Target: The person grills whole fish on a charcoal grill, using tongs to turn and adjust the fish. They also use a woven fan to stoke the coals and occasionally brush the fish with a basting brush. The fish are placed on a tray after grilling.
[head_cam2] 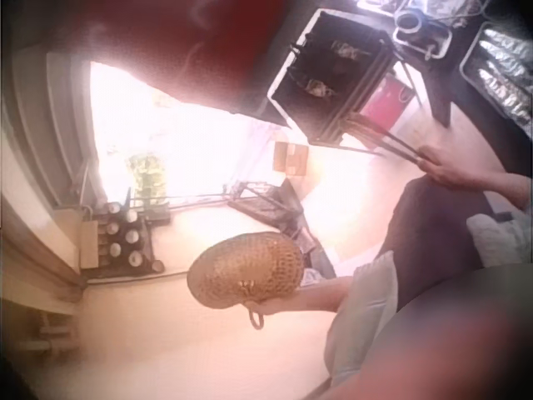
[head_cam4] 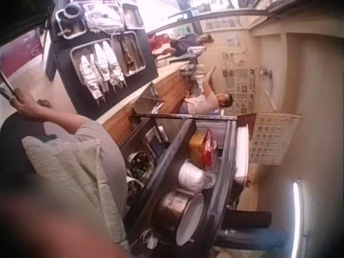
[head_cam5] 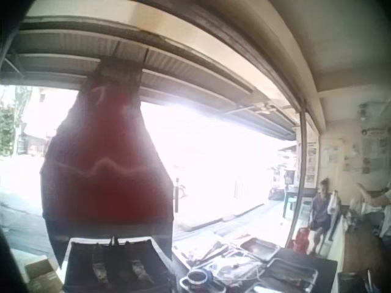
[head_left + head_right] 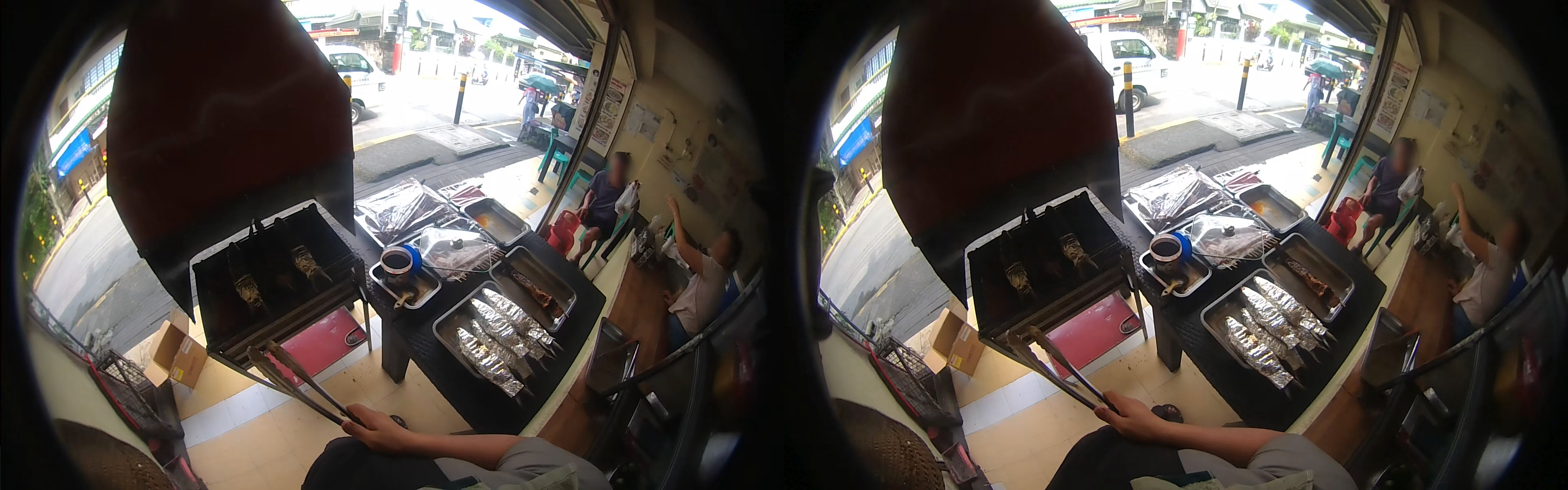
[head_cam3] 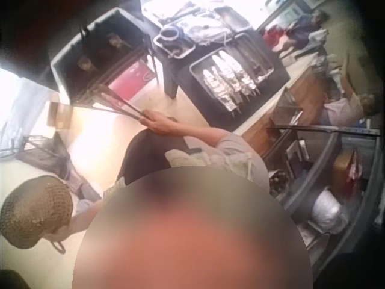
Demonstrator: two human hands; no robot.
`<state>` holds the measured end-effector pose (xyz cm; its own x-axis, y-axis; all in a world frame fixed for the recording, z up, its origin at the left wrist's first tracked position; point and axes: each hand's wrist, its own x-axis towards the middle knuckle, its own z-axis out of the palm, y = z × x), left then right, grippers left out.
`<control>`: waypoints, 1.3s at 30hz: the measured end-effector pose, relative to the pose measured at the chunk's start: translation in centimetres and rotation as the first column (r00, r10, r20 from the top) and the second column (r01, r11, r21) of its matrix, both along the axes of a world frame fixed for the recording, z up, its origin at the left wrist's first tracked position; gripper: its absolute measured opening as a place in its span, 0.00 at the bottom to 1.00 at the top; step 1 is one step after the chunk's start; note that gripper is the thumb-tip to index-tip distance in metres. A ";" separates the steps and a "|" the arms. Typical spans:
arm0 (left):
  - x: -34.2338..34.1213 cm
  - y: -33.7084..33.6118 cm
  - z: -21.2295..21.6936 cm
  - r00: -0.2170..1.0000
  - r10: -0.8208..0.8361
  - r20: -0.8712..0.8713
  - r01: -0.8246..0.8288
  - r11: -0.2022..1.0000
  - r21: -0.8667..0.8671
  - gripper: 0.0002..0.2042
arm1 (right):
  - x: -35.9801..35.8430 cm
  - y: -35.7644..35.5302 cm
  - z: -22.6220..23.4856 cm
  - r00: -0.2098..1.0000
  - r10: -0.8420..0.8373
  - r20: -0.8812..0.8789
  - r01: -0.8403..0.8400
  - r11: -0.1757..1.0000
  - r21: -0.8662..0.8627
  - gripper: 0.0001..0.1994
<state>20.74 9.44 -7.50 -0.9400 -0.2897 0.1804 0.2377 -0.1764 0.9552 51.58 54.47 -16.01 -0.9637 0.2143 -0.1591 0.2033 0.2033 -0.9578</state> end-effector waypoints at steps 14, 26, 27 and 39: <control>-1.6 -0.3 1.4 0.994 0.103 -0.022 -0.102 0.994 0.024 0.21 | -4.9 1.5 2.3 0.999 0.029 0.030 -0.030 0.998 0.048 0.26; -2.2 -6.0 -3.3 0.915 0.376 0.148 -0.177 0.702 -0.690 0.20 | -7.3 2.3 2.2 0.998 -0.058 -0.004 0.058 0.998 -0.014 0.19; -1.3 -6.5 -2.6 0.918 0.378 0.119 -0.223 0.741 -0.633 0.20 | -7.5 2.4 2.1 0.998 -0.057 -0.034 0.057 0.998 -0.007 0.19; -3.5 -4.0 -1.6 0.989 0.110 0.099 -0.113 0.993 0.023 0.13 | -8.8 3.5 1.0 1.000 -0.017 -0.019 0.017 1.000 -0.011 0.17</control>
